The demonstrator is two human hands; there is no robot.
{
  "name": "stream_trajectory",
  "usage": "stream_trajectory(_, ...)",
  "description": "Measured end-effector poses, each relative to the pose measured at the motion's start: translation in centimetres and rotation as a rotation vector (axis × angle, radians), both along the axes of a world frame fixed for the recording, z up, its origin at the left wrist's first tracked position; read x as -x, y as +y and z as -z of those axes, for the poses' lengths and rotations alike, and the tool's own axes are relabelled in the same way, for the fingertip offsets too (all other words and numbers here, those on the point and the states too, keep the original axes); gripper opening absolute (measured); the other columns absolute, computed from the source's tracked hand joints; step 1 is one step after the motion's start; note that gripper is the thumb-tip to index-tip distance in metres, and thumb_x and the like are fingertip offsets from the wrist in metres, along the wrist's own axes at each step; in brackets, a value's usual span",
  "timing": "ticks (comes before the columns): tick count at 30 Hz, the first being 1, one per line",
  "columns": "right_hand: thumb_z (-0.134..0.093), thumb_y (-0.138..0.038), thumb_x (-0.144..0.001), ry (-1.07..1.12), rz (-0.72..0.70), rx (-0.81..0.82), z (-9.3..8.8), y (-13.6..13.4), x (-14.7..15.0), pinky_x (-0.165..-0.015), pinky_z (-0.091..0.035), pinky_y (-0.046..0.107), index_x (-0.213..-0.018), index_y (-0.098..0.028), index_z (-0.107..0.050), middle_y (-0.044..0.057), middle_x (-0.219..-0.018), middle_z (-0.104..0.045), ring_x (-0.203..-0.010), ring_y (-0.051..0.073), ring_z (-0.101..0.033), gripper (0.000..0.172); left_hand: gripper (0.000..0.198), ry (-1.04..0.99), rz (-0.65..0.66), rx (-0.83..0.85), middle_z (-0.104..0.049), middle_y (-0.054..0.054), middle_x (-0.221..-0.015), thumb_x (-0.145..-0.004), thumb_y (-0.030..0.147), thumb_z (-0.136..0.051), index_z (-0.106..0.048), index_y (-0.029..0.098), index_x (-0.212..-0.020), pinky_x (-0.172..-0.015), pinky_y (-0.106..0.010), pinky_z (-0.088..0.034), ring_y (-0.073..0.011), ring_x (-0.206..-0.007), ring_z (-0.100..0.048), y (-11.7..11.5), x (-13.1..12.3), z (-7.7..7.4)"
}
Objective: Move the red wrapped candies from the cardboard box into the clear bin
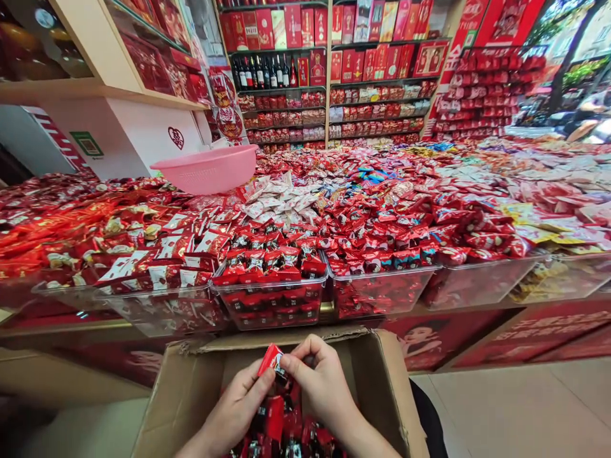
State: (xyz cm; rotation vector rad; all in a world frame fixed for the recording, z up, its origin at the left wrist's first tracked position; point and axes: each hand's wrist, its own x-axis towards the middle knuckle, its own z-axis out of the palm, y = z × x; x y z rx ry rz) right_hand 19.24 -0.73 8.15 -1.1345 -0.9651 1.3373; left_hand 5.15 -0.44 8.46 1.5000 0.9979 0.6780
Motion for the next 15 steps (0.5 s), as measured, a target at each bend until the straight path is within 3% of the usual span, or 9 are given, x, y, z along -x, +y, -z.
stream_trajectory(4, -0.066, -0.038, -0.056, 0.164, 0.015, 0.063, -0.2, -0.1, 0.2, -0.047, -0.037, 0.018, -0.061, -0.015, -0.045, -0.005, -0.053, -0.047, -0.048, 0.006, -0.044, 0.031, 0.033, -0.008, -0.015, -0.027, -0.061, -0.002, -0.085, -0.081, 0.035, -0.036, -0.055, 0.016, -0.099, -0.071, -0.023, -0.040, -0.0145, -0.077, -0.050, 0.3, -0.1, -1.1)
stream_trajectory(7, -0.065, -0.037, -0.058, 0.264, -0.068, 0.080, -0.2, -0.2, 0.0, -0.047, -0.038, 0.019, -0.077, -0.017, -0.048, -0.003, -0.063, -0.052, -0.049, 0.006, -0.048, 0.033, 0.033, -0.025, -0.065, -0.050, -0.059, -0.001, -0.079, -0.081, 0.036, -0.037, -0.054, 0.016, -0.100, -0.070, -0.022, -0.039, -0.0137, -0.073, -0.050, 0.4, 0.1, -1.2)
stream_trajectory(10, -0.066, -0.036, -0.056, 0.223, -0.181, 0.079, -0.3, -0.4, -0.5, -0.047, -0.038, 0.020, -0.077, -0.017, -0.049, -0.003, -0.062, -0.052, -0.046, 0.007, -0.048, 0.033, 0.033, -0.015, -0.113, 0.005, -0.055, 0.001, -0.069, -0.080, 0.038, -0.036, -0.054, 0.017, -0.098, -0.059, -0.020, -0.039, -0.0112, -0.063, -0.046, 0.4, 0.4, -1.0)
stream_trajectory(15, -0.065, -0.033, -0.059, 0.120, -0.241, 0.016, 0.8, -0.9, -0.8, -0.055, -0.039, 0.022, -0.072, -0.016, -0.052, -0.002, -0.062, -0.055, -0.056, 0.009, -0.050, 0.025, 0.038, -0.032, -0.043, 0.086, -0.052, 0.001, -0.066, -0.077, 0.047, -0.036, -0.057, 0.016, -0.081, -0.053, -0.019, -0.036, -0.0106, -0.060, -0.042, 0.0, 1.3, -0.1)
